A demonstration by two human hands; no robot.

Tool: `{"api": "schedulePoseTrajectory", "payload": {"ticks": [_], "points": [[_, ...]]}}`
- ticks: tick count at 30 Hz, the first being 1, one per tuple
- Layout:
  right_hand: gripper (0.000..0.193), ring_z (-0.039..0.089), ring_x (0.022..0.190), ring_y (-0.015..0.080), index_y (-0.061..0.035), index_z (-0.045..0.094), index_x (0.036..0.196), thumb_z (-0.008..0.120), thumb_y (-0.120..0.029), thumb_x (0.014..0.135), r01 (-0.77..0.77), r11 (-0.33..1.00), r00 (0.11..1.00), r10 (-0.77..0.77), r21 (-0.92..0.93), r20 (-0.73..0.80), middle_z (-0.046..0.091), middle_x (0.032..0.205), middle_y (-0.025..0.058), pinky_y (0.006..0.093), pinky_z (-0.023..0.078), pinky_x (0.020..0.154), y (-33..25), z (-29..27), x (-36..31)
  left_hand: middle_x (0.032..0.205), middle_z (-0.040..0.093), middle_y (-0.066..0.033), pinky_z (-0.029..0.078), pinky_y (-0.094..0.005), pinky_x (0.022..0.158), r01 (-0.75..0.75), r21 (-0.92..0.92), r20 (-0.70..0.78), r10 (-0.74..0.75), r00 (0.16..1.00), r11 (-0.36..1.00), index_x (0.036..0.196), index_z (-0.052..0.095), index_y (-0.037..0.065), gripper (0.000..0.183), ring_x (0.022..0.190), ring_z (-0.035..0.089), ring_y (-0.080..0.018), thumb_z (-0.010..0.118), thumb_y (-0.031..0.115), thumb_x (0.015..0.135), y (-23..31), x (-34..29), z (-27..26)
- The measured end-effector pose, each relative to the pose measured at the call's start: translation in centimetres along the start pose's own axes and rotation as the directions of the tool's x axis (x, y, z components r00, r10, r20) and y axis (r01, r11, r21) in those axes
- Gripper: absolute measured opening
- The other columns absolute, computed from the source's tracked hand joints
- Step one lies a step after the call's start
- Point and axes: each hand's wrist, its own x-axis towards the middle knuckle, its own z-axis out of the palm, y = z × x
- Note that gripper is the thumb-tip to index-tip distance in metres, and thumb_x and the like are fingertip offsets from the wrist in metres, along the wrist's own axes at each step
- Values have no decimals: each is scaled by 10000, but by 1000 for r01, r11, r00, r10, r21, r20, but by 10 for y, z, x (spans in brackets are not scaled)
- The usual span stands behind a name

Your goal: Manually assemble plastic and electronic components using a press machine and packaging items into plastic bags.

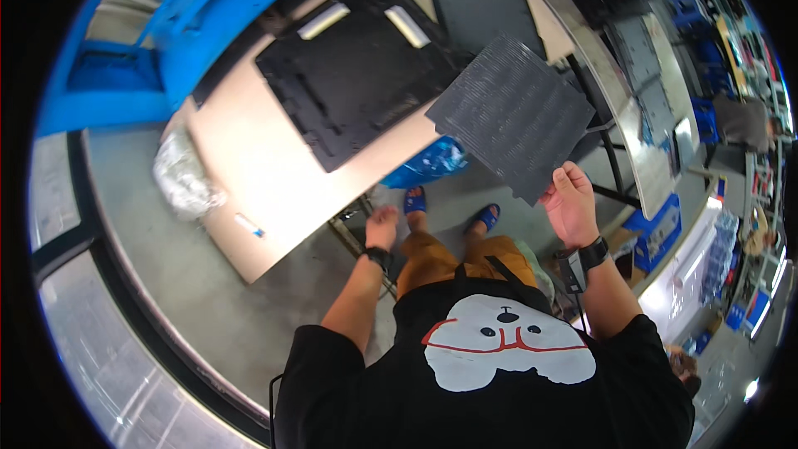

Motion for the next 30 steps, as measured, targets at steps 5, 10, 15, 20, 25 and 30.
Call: {"api": "schedulePoseTrajectory", "payload": {"ticks": [5,10,15,20,25,30], "points": [[82,661,803,216,-23,575,963,579,-105,955,11,998,998,-15,68,56,654,892,109,378,562,752,39,100,44,800,652,-49,492,-273,683,246,6,66,-246,967,969,1021,649,-6,280,754,613,-120,664,234,880,-17,-70,-80],[126,651,805,230,24,546,964,600,-88,939,-7,997,1000,5,71,17,613,875,124,370,578,806,93,173,88,851,683,-80,502,-282,697,283,342,-27,-292,956,896,1023,662,-17,301,747,636,-156,619,246,883,-50,-93,-133],[150,639,803,221,0,533,945,631,-112,929,-25,990,1000,24,137,5,587,857,100,394,584,808,133,204,120,911,695,-137,510,-340,761,402,271,-71,-399,914,874,1074,675,-18,364,831,664,-206,615,296,899,-75,-99,-159],[163,633,820,228,4,531,973,628,-120,932,-98,993,993,102,60,-55,588,894,106,408,575,829,141,207,124,936,689,-129,505,-324,743,508,186,-148,-487,861,841,1117,648,-42,373,821,652,-193,584,267,920,-74,-100,-169],[161,627,866,234,7,528,990,604,-129,948,-67,985,997,74,158,-37,584,918,112,420,556,883,129,200,124,916,692,-123,493,-358,753,497,261,-155,-472,868,828,1055,659,-46,369,799,641,-205,574,287,920,-73,-80,-162],[169,627,866,238,6,530,980,615,-135,943,-72,985,996,80,156,-40,584,920,114,424,554,892,134,201,122,886,695,-36,473,-291,579,467,262,-121,-452,884,844,1059,671,38,344,722,644,-130,554,331,920,-80,-68,-164]]}}
